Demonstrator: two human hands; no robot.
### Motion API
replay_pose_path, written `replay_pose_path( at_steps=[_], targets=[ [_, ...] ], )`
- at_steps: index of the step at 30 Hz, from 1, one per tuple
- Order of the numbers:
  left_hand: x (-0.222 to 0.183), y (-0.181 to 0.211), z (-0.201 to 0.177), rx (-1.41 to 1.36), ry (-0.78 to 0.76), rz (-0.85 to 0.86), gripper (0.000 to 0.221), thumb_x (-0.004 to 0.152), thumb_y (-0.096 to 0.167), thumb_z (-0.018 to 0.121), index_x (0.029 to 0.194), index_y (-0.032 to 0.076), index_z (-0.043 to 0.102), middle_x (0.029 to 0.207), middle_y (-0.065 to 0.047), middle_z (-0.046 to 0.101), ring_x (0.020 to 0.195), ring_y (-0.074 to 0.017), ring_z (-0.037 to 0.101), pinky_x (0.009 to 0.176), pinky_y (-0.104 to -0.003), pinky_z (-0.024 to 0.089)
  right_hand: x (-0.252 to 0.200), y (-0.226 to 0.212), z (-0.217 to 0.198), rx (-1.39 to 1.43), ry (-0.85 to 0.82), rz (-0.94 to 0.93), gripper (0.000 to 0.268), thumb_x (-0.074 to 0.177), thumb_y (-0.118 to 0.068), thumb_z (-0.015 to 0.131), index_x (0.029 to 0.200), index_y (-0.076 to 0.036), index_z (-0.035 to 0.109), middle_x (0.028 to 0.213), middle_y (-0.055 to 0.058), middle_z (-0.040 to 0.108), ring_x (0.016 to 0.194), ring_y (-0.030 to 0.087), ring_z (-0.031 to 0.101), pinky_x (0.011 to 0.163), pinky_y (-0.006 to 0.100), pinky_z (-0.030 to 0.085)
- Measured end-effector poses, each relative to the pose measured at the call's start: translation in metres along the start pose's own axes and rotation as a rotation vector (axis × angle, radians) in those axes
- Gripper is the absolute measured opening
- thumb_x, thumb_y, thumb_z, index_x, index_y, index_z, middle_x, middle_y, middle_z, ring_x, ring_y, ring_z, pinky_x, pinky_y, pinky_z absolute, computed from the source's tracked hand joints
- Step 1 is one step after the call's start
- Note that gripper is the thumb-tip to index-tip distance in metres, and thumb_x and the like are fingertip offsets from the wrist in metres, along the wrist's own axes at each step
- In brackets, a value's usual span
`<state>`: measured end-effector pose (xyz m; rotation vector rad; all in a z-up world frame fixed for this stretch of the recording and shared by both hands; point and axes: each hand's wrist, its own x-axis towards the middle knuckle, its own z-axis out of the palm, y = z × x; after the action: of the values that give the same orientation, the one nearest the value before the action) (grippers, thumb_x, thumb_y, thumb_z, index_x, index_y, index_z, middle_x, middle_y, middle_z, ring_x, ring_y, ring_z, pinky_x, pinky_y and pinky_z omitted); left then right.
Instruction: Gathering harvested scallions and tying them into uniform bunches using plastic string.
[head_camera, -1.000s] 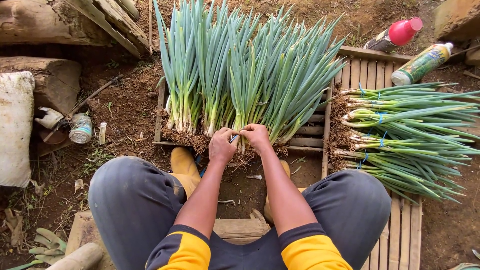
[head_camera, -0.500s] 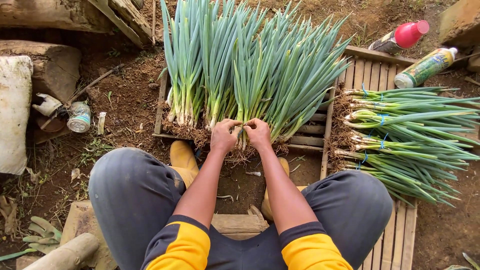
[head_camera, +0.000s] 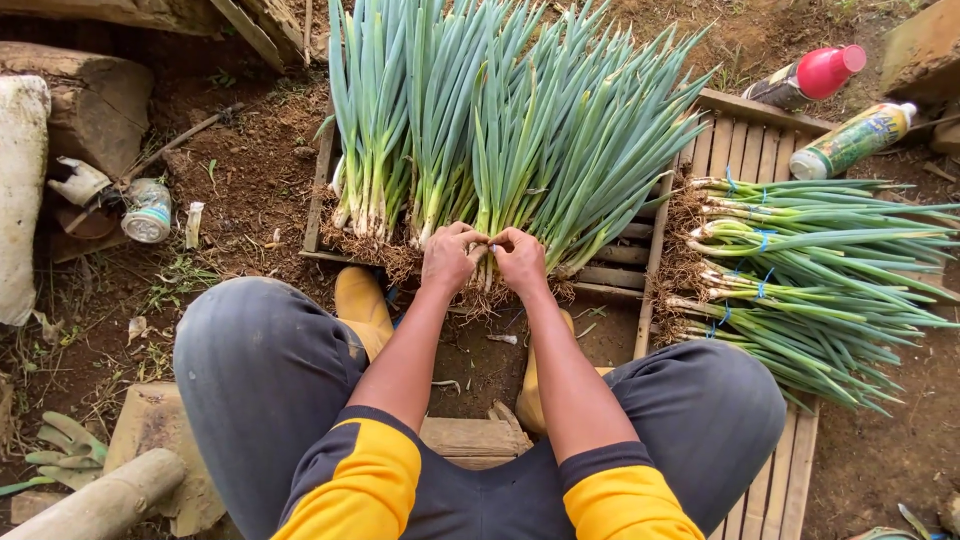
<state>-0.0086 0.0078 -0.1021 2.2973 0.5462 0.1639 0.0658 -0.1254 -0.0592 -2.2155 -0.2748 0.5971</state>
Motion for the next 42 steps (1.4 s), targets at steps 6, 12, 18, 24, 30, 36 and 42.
replay_pose_path(
  at_steps=[6,12,18,24,30,36,42],
  targets=[
    [0.003,0.000,0.002,0.041,-0.041,-0.028,0.008,0.091,0.032,0.075,0.099,0.031,0.077,0.103,0.007,0.068,0.107,-0.0184,0.064,0.104,-0.041,0.048,-0.006,-0.007,0.002,0.049,0.044,-0.020,0.018,0.086,-0.001,0.070,0.091,-0.014,0.081,0.085,0.011,0.076,0.078,0.021,0.070,0.073,0.034,0.057],
    [0.007,-0.002,0.012,0.053,-0.064,-0.067,0.004,0.092,0.032,0.075,0.096,0.031,0.075,0.102,0.009,0.066,0.107,-0.0152,0.063,0.104,-0.040,0.048,-0.008,0.000,0.009,0.035,0.119,-0.077,0.015,0.085,0.002,0.070,0.090,-0.009,0.080,0.085,0.015,0.076,0.077,0.025,0.071,0.070,0.036,0.057],
    [0.006,-0.006,0.020,0.017,-0.001,-0.026,0.005,0.087,0.031,0.077,0.089,0.026,0.076,0.100,0.003,0.067,0.103,-0.0233,0.065,0.097,-0.043,0.052,-0.011,0.007,0.013,0.089,0.191,-0.165,0.018,0.085,0.007,0.069,0.092,-0.006,0.079,0.087,0.016,0.076,0.081,0.026,0.073,0.072,0.034,0.059],
    [0.006,-0.007,0.018,-0.046,-0.032,-0.097,0.006,0.088,0.029,0.075,0.090,0.024,0.077,0.103,0.001,0.068,0.105,-0.0255,0.065,0.095,-0.044,0.052,0.001,0.026,0.026,-0.003,0.235,-0.298,0.017,0.091,0.006,0.068,0.101,-0.005,0.077,0.095,0.015,0.075,0.089,0.027,0.074,0.079,0.033,0.060],
    [0.008,-0.008,0.022,-0.084,-0.114,-0.221,0.013,0.091,0.034,0.071,0.095,0.024,0.078,0.111,-0.001,0.067,0.112,-0.0286,0.063,0.098,-0.045,0.051,0.015,0.064,0.048,-0.089,0.332,-0.422,0.010,0.093,-0.004,0.069,0.095,-0.010,0.076,0.090,0.008,0.073,0.085,0.023,0.072,0.078,0.034,0.059],
    [0.014,0.004,0.022,-0.135,-0.270,-0.479,0.022,0.091,0.050,0.063,0.098,0.037,0.080,0.118,0.005,0.070,0.115,-0.0260,0.066,0.098,-0.044,0.053,0.028,0.083,0.062,-0.083,0.372,-0.491,0.010,0.100,-0.011,0.061,0.095,-0.010,0.070,0.087,0.007,0.069,0.084,0.026,0.070,0.077,0.038,0.058],
    [0.018,0.016,0.002,-0.195,-0.270,-0.552,0.025,0.092,0.048,0.064,0.110,0.038,0.077,0.112,0.002,0.076,0.116,-0.0263,0.068,0.098,-0.042,0.054,0.032,0.086,0.069,-0.176,0.375,-0.572,0.023,0.109,-0.015,0.046,0.103,-0.010,0.067,0.089,0.007,0.066,0.084,0.025,0.069,0.080,0.037,0.058]
  ],
)
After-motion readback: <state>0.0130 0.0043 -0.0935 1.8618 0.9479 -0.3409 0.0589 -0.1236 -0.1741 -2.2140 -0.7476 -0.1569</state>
